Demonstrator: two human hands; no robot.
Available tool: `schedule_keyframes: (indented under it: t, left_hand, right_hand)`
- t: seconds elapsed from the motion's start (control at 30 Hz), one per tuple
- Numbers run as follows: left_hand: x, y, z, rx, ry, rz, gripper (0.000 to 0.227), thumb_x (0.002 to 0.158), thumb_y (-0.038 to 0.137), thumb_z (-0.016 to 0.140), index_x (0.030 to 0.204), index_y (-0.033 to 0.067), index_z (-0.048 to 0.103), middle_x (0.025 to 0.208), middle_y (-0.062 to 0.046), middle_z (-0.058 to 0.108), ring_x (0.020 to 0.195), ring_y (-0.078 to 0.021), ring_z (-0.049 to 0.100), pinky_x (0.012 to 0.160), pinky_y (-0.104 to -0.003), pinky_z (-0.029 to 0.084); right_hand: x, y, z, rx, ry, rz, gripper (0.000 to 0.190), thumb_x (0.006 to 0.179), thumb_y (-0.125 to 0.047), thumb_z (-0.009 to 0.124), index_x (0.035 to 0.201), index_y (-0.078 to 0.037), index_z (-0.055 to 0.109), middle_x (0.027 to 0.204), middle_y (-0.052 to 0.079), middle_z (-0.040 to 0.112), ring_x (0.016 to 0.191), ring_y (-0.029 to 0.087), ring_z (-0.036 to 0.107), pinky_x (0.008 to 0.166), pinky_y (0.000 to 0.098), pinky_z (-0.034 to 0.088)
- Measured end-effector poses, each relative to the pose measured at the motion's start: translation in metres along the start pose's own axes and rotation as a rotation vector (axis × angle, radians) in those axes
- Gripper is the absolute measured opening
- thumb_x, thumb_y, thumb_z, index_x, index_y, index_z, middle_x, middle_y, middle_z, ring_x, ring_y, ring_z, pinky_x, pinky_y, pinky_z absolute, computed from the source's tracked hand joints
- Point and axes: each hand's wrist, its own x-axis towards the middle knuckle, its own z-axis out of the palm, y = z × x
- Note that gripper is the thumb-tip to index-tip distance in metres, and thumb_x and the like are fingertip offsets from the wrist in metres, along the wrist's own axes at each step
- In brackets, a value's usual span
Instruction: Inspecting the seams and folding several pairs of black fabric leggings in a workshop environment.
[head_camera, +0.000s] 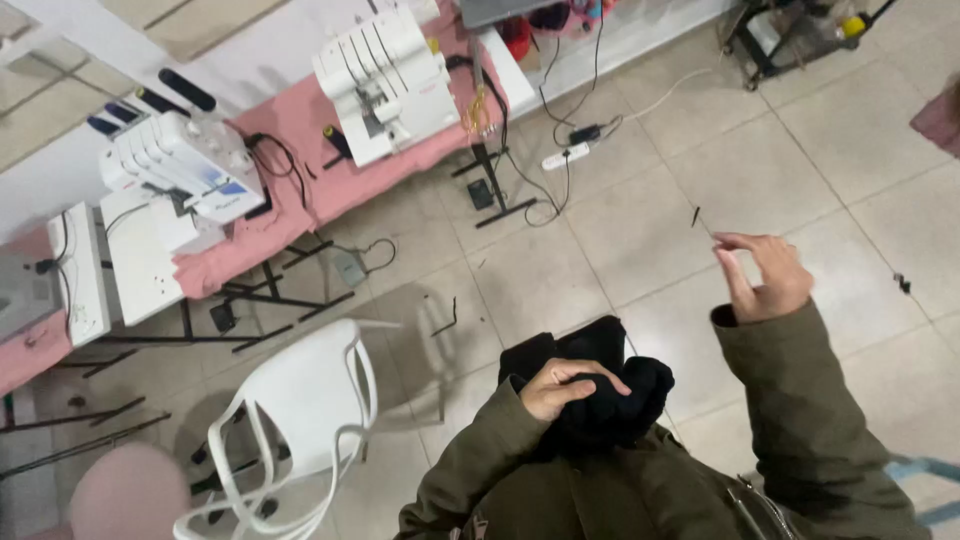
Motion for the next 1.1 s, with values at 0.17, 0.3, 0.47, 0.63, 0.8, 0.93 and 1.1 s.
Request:
schedule_keyframes:
  t: [0.17,0.3,0.47,0.63,0.8,0.93,1.1]
  left_hand:
    - [0.092,0.042,-0.081,-0.012,-0.032,-0.076,0.032,0.111,0.025,0.057,0.126,0.0003,0.071,0.126,-0.010,0.072,0.118,-0.0224,0.066,0.109,-0.037,0.049]
    - [0.154,0.069,-0.136,0.050,-0.132,-0.014,0.033,0.113,0.024,0.054,0.129,-0.0015,0.068,0.130,-0.010,0.070,0.128,-0.0201,0.062,0.117,-0.034,0.044]
    - [0.218,0.104,-0.187,0.055,-0.155,-0.023,0.033,0.112,0.023,0.054,0.128,-0.0029,0.068,0.130,-0.010,0.070,0.125,-0.0199,0.064,0.115,-0.034,0.046]
    - [0.260,0.129,-0.231,0.139,0.009,0.063,0.037,0.109,0.028,0.055,0.124,-0.0025,0.069,0.126,-0.011,0.071,0.123,-0.0195,0.065,0.113,-0.033,0.046]
    - [0.289,0.113,-0.257,0.054,0.325,0.148,0.044,0.106,0.036,0.059,0.120,-0.0044,0.071,0.118,-0.012,0.072,0.110,-0.0183,0.066,0.101,-0.031,0.049]
    - [0.319,0.126,-0.260,0.027,0.472,0.215,0.044,0.104,0.037,0.060,0.117,-0.0045,0.072,0.117,-0.013,0.073,0.113,-0.0196,0.068,0.104,-0.032,0.050]
    - [0.336,0.123,-0.268,-0.032,0.543,0.205,0.043,0.104,0.035,0.062,0.116,-0.0057,0.071,0.120,-0.014,0.072,0.112,-0.0212,0.067,0.103,-0.033,0.050]
  right_hand:
    - [0.133,0.038,0.101,0.173,-0.058,0.044,0.015,0.105,-0.013,0.075,0.117,-0.005,0.074,0.112,0.012,0.075,0.105,0.025,0.072,0.090,0.0355,0.056]
    - [0.241,0.080,0.155,0.309,-0.040,0.114,0.014,0.103,-0.012,0.075,0.114,-0.002,0.075,0.105,0.013,0.076,0.094,0.023,0.074,0.082,0.0323,0.056]
    - [0.361,0.143,0.184,0.292,0.035,0.081,0.010,0.107,-0.005,0.072,0.115,0.000,0.075,0.107,0.014,0.076,0.096,0.022,0.076,0.083,0.0304,0.057]
    - [0.517,0.213,0.254,0.083,0.128,-0.205,0.009,0.103,0.001,0.079,0.111,0.002,0.078,0.101,0.018,0.074,0.084,0.028,0.071,0.075,0.0364,0.056]
    - [0.669,0.288,0.373,0.136,0.141,-0.161,0.022,0.090,-0.003,0.084,0.111,-0.003,0.079,0.106,0.016,0.071,0.088,0.031,0.071,0.075,0.0414,0.056]
    - [0.721,0.308,0.427,-0.042,0.128,-0.333,0.028,0.083,-0.010,0.093,0.103,0.000,0.076,0.107,0.018,0.068,0.097,0.039,0.065,0.083,0.0474,0.052]
    - [0.730,0.326,0.452,-0.086,0.164,-0.321,0.026,0.084,-0.014,0.094,0.101,-0.003,0.077,0.111,0.015,0.069,0.102,0.038,0.065,0.085,0.0477,0.052]
